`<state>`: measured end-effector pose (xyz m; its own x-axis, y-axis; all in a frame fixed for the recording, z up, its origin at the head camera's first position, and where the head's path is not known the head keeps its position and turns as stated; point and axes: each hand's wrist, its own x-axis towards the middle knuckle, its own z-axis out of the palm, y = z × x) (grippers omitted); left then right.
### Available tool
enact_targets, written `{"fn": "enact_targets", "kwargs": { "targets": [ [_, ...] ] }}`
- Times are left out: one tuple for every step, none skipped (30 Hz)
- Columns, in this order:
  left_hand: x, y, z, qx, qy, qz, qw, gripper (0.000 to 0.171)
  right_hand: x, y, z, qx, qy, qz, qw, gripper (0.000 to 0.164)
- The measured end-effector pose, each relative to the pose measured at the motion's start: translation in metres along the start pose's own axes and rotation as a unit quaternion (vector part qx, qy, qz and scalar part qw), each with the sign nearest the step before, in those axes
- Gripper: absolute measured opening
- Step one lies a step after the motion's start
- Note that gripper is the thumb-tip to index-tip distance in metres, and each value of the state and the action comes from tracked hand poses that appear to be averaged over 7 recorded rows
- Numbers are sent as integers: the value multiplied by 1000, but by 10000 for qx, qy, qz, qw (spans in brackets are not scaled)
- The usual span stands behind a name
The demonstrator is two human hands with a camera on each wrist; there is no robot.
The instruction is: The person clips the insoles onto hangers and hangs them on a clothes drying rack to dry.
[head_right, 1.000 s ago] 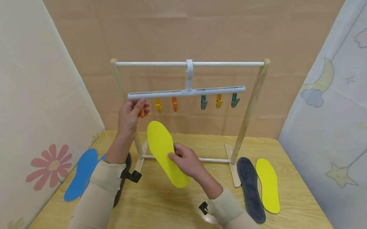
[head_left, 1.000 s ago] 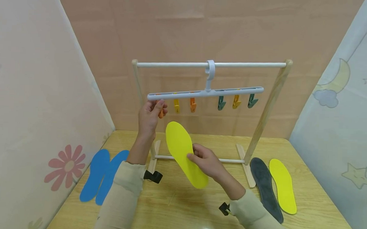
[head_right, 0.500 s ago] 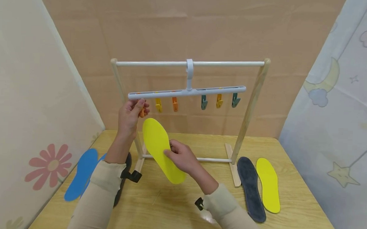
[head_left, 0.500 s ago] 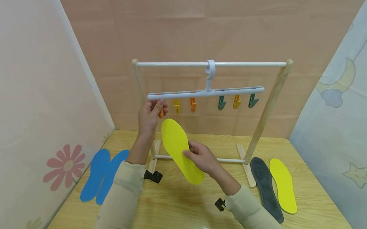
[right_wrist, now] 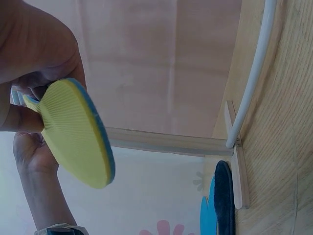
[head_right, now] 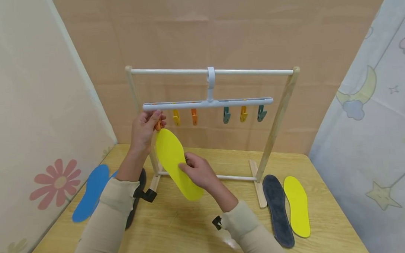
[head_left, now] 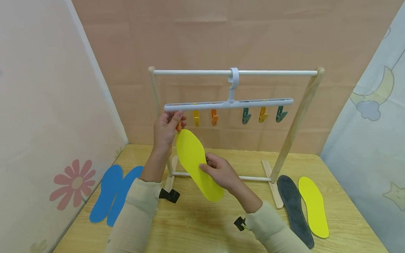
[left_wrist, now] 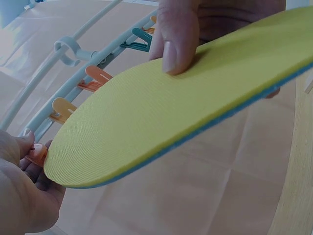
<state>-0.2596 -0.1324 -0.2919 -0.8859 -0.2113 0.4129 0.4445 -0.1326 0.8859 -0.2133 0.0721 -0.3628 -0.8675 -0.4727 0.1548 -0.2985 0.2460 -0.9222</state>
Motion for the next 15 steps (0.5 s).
{"fn": "enact_targets", "kwargs": {
  "targets": [
    [0,0,0,2,0,4,10000,27,0,-1,0,2,3,5,10000,27],
    [0,0,0,-1,1,4,10000,26,1,-2,1,4,5,-1,10000,26],
    [-1,0,0,-5,1,1,10000,24,1,-2,1,14,-2,-15,10000,27],
    [-1,1,0,-21,8,-5,10000,22,2,-3,1,22,-8,-27,10000,27],
    [-1,1,1,-36,18,-10,10000,21,2,-3,1,47,-22,-52,10000,27],
    [-1,1,1,-61,23,-14,10000,20,2,-3,2,79,-36,-87,9999,28],
    [-1,1,1,-55,35,-22,10000,19,3,-4,2,110,-37,-85,9999,28],
    [-1,2,1,-53,43,-29,10000,18,4,-4,2,135,-46,-107,9998,29],
    [-1,2,1,-63,47,-27,10000,18,4,-4,2,161,-61,-139,9998,29],
    [-1,2,1,-77,50,-25,10000,18,5,-4,2,179,-67,-159,9997,30],
    [-1,2,2,-82,46,-19,10000,18,6,-4,2,194,-73,-176,9996,30],
    [-1,3,2,-90,39,-10,10000,18,7,-4,3,190,-70,-188,9996,30],
    [-1,3,2,-90,38,0,10000,19,8,-5,3,186,-61,-187,9996,30],
    [-1,3,2,-102,31,3,9999,19,9,-5,3,187,-55,-194,9996,30],
    [0,2,2,-109,23,12,9999,20,9,-5,4,189,-48,-199,9996,29]
  ]
}}
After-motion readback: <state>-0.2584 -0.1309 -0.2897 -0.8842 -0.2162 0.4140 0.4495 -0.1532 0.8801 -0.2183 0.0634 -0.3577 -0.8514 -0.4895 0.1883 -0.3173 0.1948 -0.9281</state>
